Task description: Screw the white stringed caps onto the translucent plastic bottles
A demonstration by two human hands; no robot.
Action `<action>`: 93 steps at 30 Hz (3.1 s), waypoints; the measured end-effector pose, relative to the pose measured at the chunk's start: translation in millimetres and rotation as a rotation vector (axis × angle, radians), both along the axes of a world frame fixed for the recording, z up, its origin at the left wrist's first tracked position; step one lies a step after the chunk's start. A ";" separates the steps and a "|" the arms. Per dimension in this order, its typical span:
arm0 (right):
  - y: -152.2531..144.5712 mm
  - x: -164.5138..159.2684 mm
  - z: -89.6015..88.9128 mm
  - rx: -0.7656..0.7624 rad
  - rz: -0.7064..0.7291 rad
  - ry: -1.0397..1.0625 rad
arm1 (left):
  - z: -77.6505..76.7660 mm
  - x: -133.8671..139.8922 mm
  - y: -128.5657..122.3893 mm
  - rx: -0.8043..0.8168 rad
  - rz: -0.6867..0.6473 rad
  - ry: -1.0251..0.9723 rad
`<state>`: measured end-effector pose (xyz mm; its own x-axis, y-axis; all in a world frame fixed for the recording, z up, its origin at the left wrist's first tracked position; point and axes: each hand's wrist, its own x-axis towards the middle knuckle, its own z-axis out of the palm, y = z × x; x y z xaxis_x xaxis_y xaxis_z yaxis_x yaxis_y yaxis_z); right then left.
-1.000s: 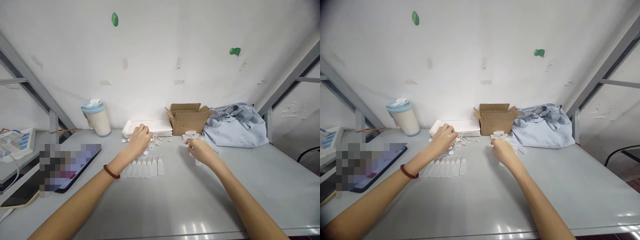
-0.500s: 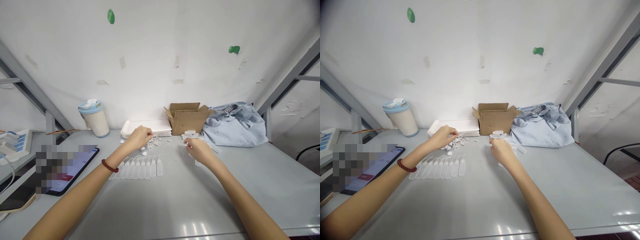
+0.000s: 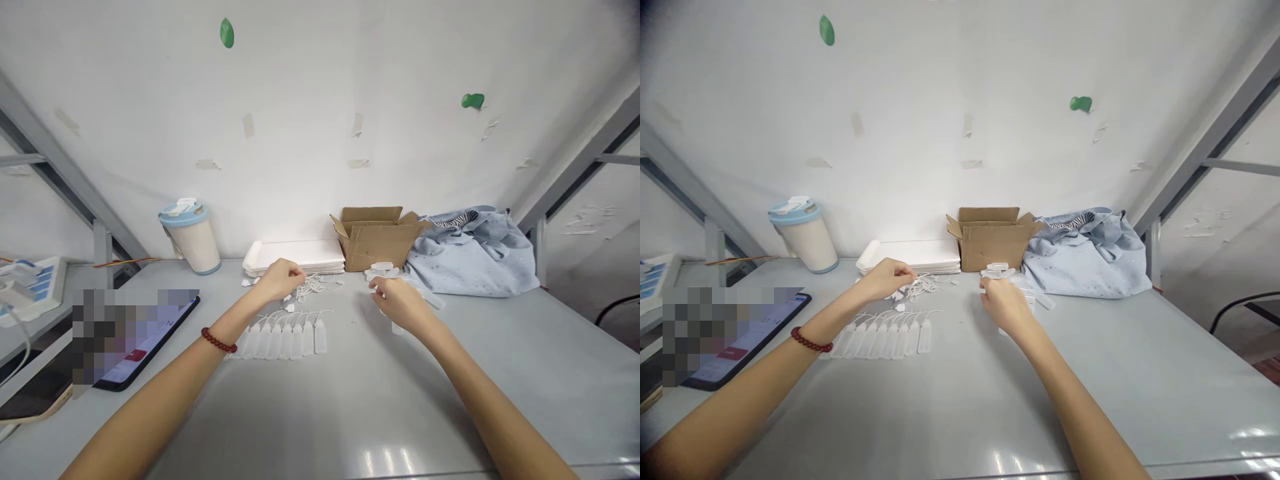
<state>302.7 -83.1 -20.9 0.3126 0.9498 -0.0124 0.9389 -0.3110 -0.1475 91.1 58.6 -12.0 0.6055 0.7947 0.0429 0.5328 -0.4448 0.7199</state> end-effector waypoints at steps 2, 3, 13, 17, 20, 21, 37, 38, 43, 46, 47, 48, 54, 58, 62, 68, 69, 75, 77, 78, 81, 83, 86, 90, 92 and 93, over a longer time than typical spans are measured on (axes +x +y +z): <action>0.0 -0.4 -0.3 0.002 0.000 0.000 | -1.6 -1.0 -0.8 -0.111 0.015 -0.069; -0.1 -0.5 -0.3 0.002 0.000 -0.001 | -1.3 -1.1 -1.3 -0.159 0.028 -0.104; 0.0 9.0 5.0 -0.018 -0.043 -0.025 | 0.0 -25.3 -27.0 -0.452 0.078 -0.399; -2.3 13.4 7.9 -0.060 -0.072 -0.039 | -6.2 -48.7 -43.6 -0.535 0.188 -0.459; -4.3 15.4 10.1 -0.092 -0.075 -0.041 | -12.5 -61.3 -51.4 -0.527 0.253 -0.475; -4.5 16.0 10.3 -0.101 -0.074 -0.039 | -14.8 -64.1 -52.8 -0.524 0.272 -0.477; -1.6 0.2 4.8 -0.155 -0.045 -0.016 | -19.6 -61.7 -65.2 -0.561 0.251 -0.509; -1.1 0.3 4.0 -0.153 -0.057 -0.031 | -20.2 -62.1 -65.2 -0.561 0.248 -0.513; 0.4 -2.2 1.9 -0.147 -0.070 -0.059 | -21.1 -63.1 -66.6 -0.584 0.233 -0.534; -0.4 -7.5 3.2 -0.141 -0.017 -0.042 | -20.3 -62.1 -68.4 -0.601 0.233 -0.533; -0.9 -9.4 3.9 -0.137 0.012 -0.032 | -20.1 -61.7 -68.9 -0.606 0.235 -0.532; -1.4 -11.0 4.6 -0.130 0.041 -0.020 | -20.1 -61.4 -69.2 -0.612 0.236 -0.532; -3.2 -10.1 7.2 -0.103 0.123 0.013 | -22.1 -62.0 -68.4 -0.616 0.229 -0.526; -2.4 -5.9 3.2 -0.117 0.097 -0.008 | -23.0 -61.6 -69.0 -0.625 0.216 -0.515; -0.9 -8.2 -3.3 -0.117 0.110 -0.062 | -23.6 -60.4 -70.6 -0.629 0.211 -0.512; -0.7 -19.2 -10.0 -0.115 0.156 -0.131 | -27.0 -60.2 -70.8 -0.623 0.209 -0.492; -1.1 -21.3 -10.4 -0.115 0.160 -0.139 | -27.3 -59.8 -70.7 -0.623 0.211 -0.493; -5.2 -33.5 -9.5 -0.064 0.197 -0.137 | -26.8 -56.9 -72.1 -0.645 0.204 -0.522; -7.5 -38.5 -9.4 0.034 0.233 -0.075 | -26.3 -56.3 -73.7 -0.646 0.196 -0.536; -9.0 -41.6 -9.5 0.105 0.259 -0.018 | -26.0 -55.9 -74.5 -0.641 0.199 -0.543; -15.3 -53.7 -10.6 0.331 0.365 0.210 | -25.7 -54.4 -76.3 -0.623 0.222 -0.580; -20.2 -63.2 -11.5 0.434 0.461 0.334 | -25.9 -53.2 -76.8 -0.619 0.232 -0.620; -26.7 -76.1 -13.5 0.467 0.602 0.421 | -26.4 -52.5 -77.7 -0.630 0.235 -0.673; -30.2 -85.3 -18.7 0.425 0.653 0.436 | -27.1 -53.5 -80.9 -0.645 0.206 -0.676; -29.8 -86.4 -21.4 0.420 0.651 0.433 | -27.1 -53.9 -83.1 -0.648 0.196 -0.659; -29.3 -86.4 -22.5 0.422 0.651 0.434 | -27.0 -53.9 -84.1 -0.648 0.191 -0.654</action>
<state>216.3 -112.4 -43.3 -0.2418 0.8896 0.3874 0.7452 0.4260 -0.5130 37.3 -25.5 -39.0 0.4741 0.8663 -0.1573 -0.0425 0.2010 0.9787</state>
